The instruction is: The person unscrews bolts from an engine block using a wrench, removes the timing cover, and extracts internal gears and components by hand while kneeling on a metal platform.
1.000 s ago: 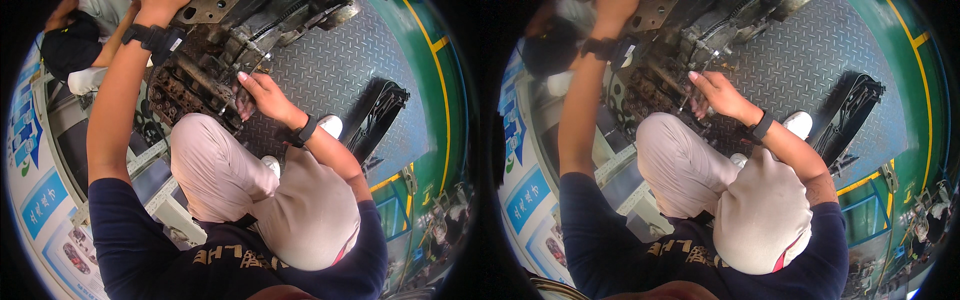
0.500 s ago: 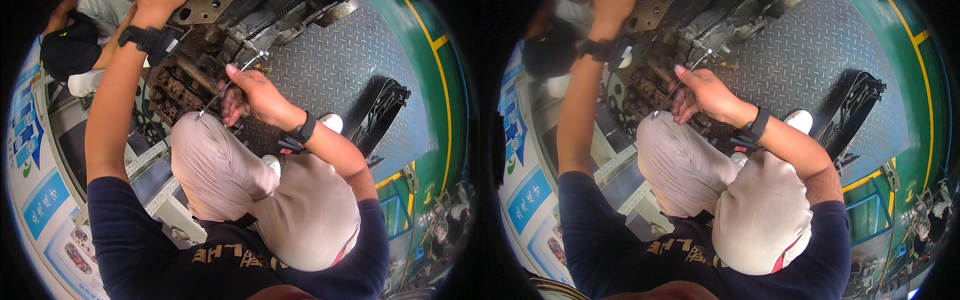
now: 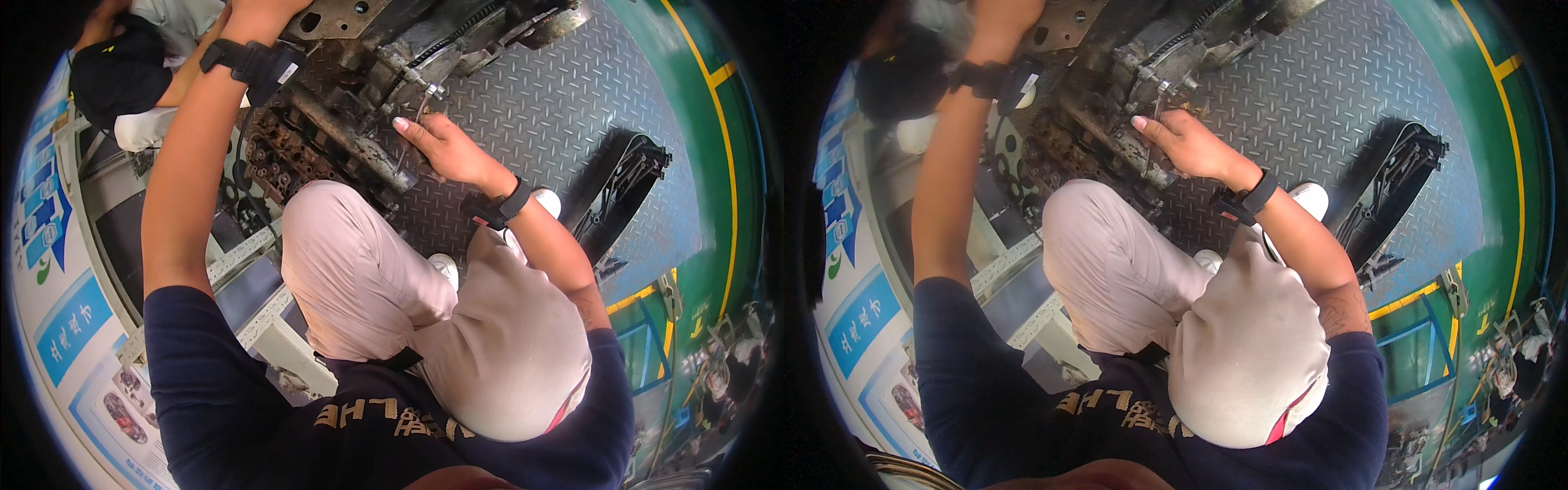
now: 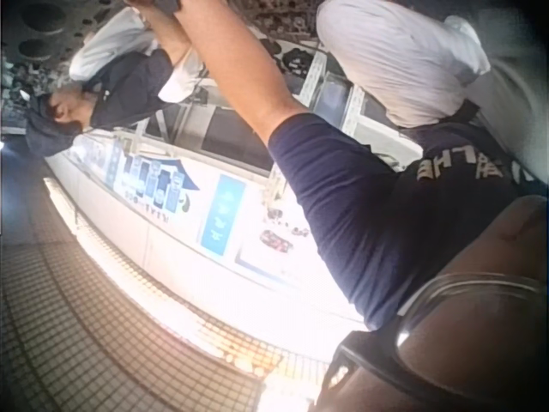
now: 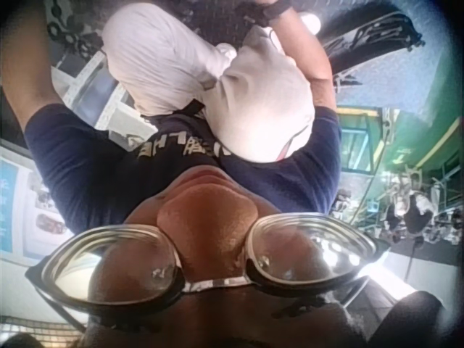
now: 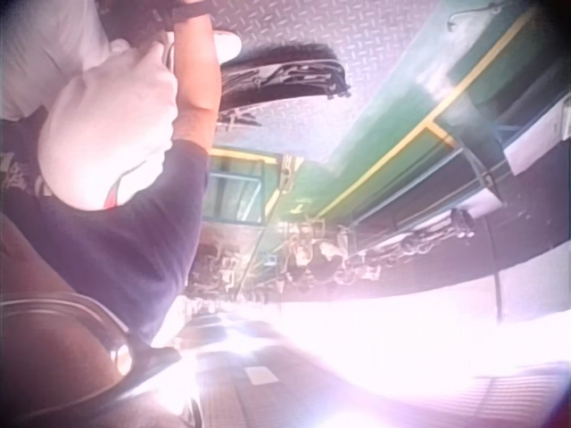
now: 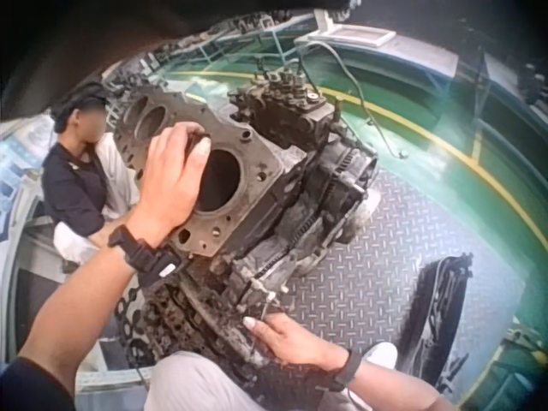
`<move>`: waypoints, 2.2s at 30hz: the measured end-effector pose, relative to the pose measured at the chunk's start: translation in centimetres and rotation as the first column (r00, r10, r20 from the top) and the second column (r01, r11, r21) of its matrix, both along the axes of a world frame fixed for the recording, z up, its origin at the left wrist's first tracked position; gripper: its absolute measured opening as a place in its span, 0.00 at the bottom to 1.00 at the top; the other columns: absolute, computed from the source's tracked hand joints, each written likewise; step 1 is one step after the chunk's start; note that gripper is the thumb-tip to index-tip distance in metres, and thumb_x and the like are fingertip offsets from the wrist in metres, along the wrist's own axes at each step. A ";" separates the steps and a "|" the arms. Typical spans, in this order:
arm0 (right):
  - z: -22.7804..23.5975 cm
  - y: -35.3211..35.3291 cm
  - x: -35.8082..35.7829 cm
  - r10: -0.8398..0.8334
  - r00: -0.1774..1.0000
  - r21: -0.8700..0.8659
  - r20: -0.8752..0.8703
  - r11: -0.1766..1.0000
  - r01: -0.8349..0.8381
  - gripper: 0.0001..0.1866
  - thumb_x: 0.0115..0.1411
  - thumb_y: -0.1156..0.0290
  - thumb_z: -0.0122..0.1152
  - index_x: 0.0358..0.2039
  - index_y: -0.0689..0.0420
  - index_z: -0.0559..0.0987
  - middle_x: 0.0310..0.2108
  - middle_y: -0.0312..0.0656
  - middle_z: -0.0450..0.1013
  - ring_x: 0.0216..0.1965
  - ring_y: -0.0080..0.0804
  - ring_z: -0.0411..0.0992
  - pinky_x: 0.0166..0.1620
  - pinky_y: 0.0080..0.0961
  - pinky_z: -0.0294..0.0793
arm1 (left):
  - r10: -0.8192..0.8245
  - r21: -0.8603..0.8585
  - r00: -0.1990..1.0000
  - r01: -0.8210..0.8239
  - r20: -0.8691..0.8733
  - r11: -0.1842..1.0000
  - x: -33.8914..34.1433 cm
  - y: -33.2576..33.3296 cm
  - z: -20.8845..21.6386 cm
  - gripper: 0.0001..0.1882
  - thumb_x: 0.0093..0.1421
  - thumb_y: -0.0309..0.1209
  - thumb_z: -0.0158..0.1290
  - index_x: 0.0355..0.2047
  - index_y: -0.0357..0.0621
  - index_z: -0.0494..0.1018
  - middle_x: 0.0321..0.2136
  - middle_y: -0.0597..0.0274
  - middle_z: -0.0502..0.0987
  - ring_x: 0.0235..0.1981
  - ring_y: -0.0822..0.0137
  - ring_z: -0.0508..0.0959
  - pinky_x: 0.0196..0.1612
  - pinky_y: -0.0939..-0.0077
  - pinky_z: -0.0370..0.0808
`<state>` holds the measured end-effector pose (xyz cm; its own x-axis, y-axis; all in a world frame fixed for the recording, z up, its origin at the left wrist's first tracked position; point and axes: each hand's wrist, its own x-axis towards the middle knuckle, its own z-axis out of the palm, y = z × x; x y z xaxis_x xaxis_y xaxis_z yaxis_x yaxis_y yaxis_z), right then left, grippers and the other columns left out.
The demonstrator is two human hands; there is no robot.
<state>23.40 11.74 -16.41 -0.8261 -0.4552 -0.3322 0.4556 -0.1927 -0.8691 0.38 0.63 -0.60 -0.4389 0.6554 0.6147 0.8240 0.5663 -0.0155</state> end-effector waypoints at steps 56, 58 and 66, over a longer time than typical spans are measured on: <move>4.9 6.3 3.3 -0.714 0.676 -0.022 -0.182 0.690 0.723 0.19 0.73 0.61 0.56 0.36 0.65 0.83 0.20 0.35 0.74 0.18 0.17 0.67 0.21 0.17 0.62 | 0.025 0.033 0.999 -0.026 0.028 0.999 0.1 -0.1 -0.4 0.15 0.70 0.38 0.48 0.46 0.38 0.73 0.42 0.46 0.76 0.48 0.44 0.74 0.54 0.56 0.68; 5.6 6.8 2.6 -0.736 0.606 0.022 -0.303 0.630 0.776 0.18 0.74 0.61 0.55 0.38 0.65 0.82 0.20 0.36 0.74 0.17 0.17 0.65 0.21 0.17 0.62 | 0.001 0.025 1.000 -0.002 0.020 1.000 -0.1 -0.1 -0.2 0.14 0.70 0.37 0.48 0.45 0.38 0.73 0.41 0.46 0.76 0.48 0.44 0.74 0.53 0.56 0.68; -3.2 6.5 -0.2 -0.515 0.630 -0.489 0.581 0.398 0.776 0.16 0.74 0.58 0.53 0.39 0.60 0.76 0.24 0.40 0.71 0.21 0.26 0.64 0.24 0.24 0.62 | -0.002 0.027 0.999 0.001 0.033 1.000 -0.3 -0.1 -0.4 0.14 0.70 0.37 0.47 0.46 0.39 0.73 0.42 0.46 0.76 0.47 0.44 0.73 0.53 0.56 0.68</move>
